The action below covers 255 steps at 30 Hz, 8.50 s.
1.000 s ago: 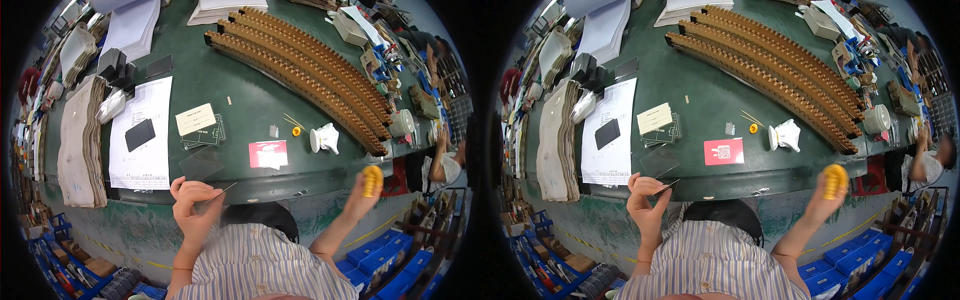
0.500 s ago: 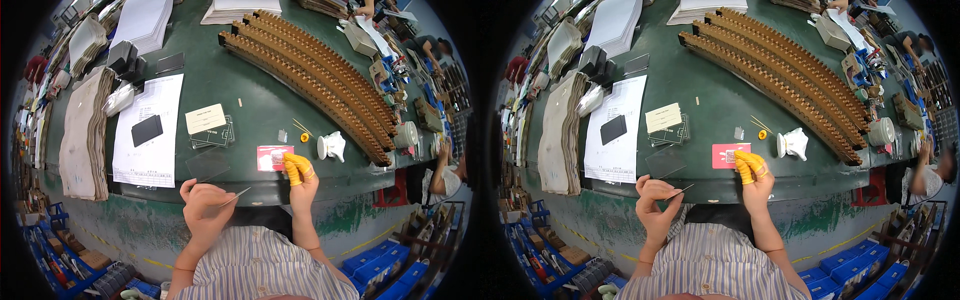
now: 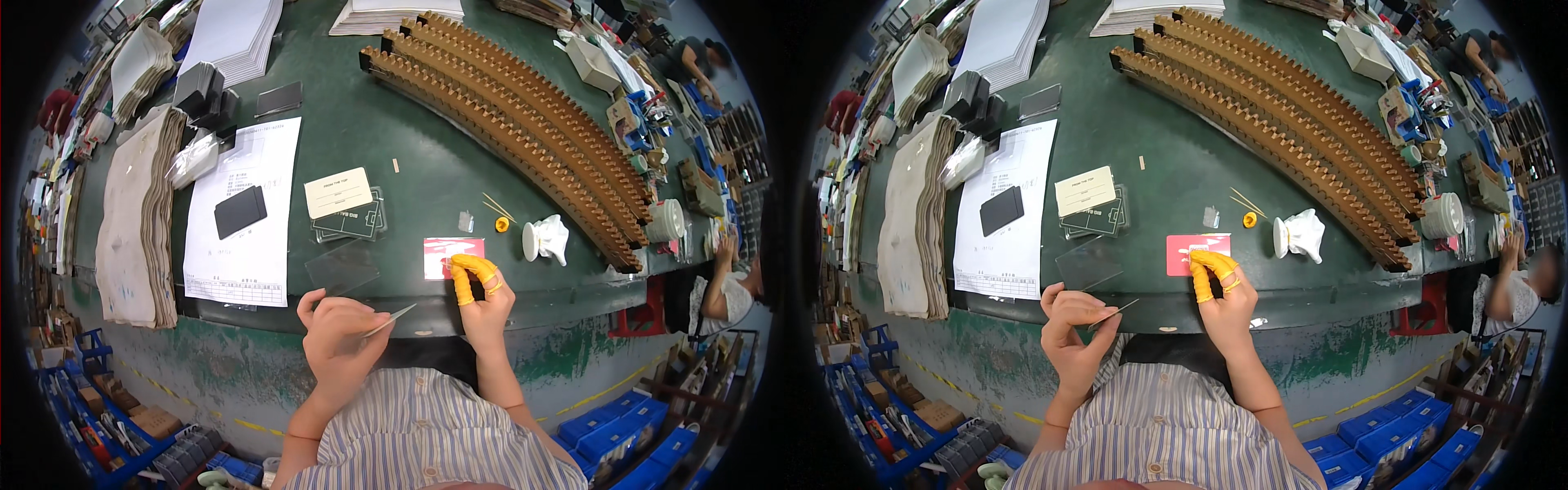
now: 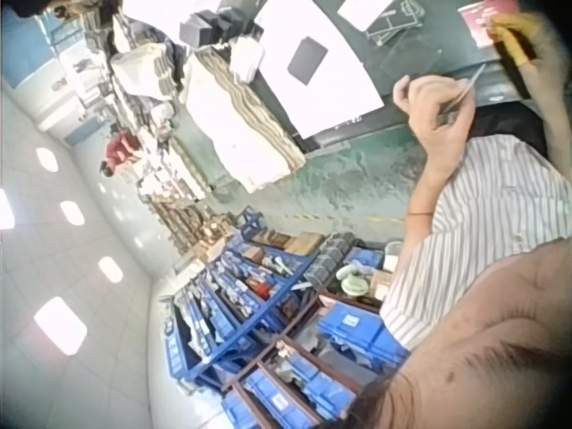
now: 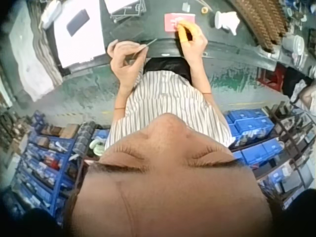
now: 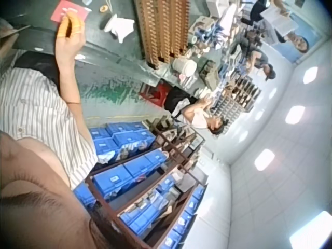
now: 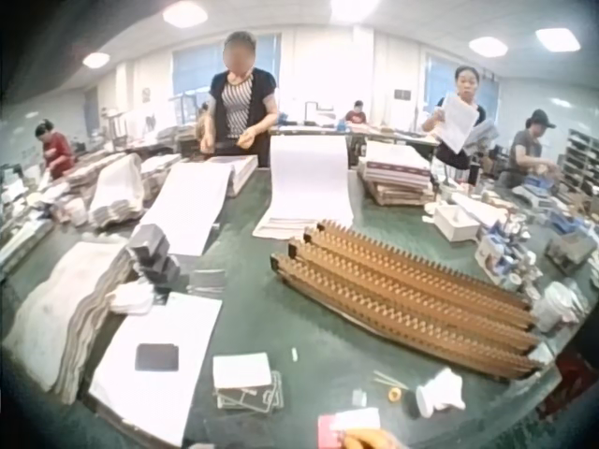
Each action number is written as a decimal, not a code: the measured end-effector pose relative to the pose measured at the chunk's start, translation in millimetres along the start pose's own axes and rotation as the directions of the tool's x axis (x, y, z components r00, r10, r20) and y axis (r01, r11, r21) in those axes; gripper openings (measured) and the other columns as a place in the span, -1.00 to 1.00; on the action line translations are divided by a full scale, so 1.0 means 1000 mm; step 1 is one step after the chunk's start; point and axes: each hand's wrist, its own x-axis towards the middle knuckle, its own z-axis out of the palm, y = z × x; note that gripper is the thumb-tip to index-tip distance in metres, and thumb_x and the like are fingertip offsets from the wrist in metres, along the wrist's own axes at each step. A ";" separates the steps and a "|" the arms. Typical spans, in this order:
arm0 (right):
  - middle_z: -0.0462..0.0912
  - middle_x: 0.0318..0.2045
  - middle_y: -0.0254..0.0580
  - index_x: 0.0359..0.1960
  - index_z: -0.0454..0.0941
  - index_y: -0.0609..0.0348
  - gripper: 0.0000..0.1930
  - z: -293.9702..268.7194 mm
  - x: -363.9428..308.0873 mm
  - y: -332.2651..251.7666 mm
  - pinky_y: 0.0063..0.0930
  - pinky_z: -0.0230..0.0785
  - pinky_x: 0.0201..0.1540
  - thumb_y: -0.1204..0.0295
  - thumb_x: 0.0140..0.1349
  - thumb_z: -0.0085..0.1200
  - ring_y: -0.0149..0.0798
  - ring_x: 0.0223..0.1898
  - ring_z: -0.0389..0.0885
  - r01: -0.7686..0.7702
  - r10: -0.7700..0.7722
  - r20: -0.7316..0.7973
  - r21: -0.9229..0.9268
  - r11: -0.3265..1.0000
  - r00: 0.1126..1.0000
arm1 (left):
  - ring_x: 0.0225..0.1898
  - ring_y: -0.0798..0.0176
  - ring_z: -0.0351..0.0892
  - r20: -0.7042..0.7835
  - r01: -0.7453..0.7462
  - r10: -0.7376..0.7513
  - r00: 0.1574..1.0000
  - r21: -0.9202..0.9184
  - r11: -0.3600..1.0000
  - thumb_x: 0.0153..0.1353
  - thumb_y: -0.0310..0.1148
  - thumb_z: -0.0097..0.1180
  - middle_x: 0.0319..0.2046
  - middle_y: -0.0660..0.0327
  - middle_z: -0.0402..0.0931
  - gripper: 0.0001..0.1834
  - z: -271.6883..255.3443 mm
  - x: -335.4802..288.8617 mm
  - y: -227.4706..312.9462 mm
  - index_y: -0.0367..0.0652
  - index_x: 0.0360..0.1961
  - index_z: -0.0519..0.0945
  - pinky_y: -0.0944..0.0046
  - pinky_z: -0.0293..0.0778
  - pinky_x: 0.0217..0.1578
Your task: The person retrieves a small rectangular component from a blue bin and uses a cotton swab to wipe its surface. They then use a white cloth to wipe the component further before placing it into a wooden rack with other similar items.
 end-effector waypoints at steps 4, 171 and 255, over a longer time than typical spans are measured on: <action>0.63 -0.30 -0.14 -0.22 0.60 0.23 -0.79 0.001 0.000 0.002 -0.52 0.44 -0.27 0.64 0.07 0.17 -0.30 -0.37 0.59 0.015 -0.015 -0.006 -0.004 1.000 1.000 | -0.31 0.41 0.51 0.005 0.001 -0.001 1.000 -0.007 1.000 -0.16 -0.57 0.36 -0.49 0.46 0.57 -0.76 0.001 0.000 0.000 0.01 -0.46 0.64 0.18 0.01 0.13; 0.46 -0.29 -0.27 -0.29 0.59 0.05 -0.69 -0.047 -0.048 -0.039 -0.33 0.35 -0.29 0.55 -0.15 0.32 -0.18 -0.34 0.47 0.462 -0.467 -0.004 0.161 0.872 0.884 | -0.32 0.38 0.54 0.082 -0.244 0.241 0.967 0.034 0.969 -0.18 -0.52 0.36 -0.46 0.44 0.61 -0.77 0.024 0.004 0.024 0.01 -0.46 0.63 0.19 0.05 0.11; 0.57 -0.25 -0.38 -0.27 0.64 -0.04 -0.63 -0.047 -0.041 -0.042 -0.48 0.27 -0.29 0.42 -0.23 0.40 -0.31 -0.31 0.45 0.517 -0.541 0.144 0.178 0.838 0.828 | -0.30 0.42 0.53 0.054 -0.233 0.231 0.972 0.042 0.972 -0.24 -0.47 0.36 -0.45 0.48 0.59 -0.72 0.023 -0.003 0.017 0.06 -0.41 0.64 0.18 0.02 0.11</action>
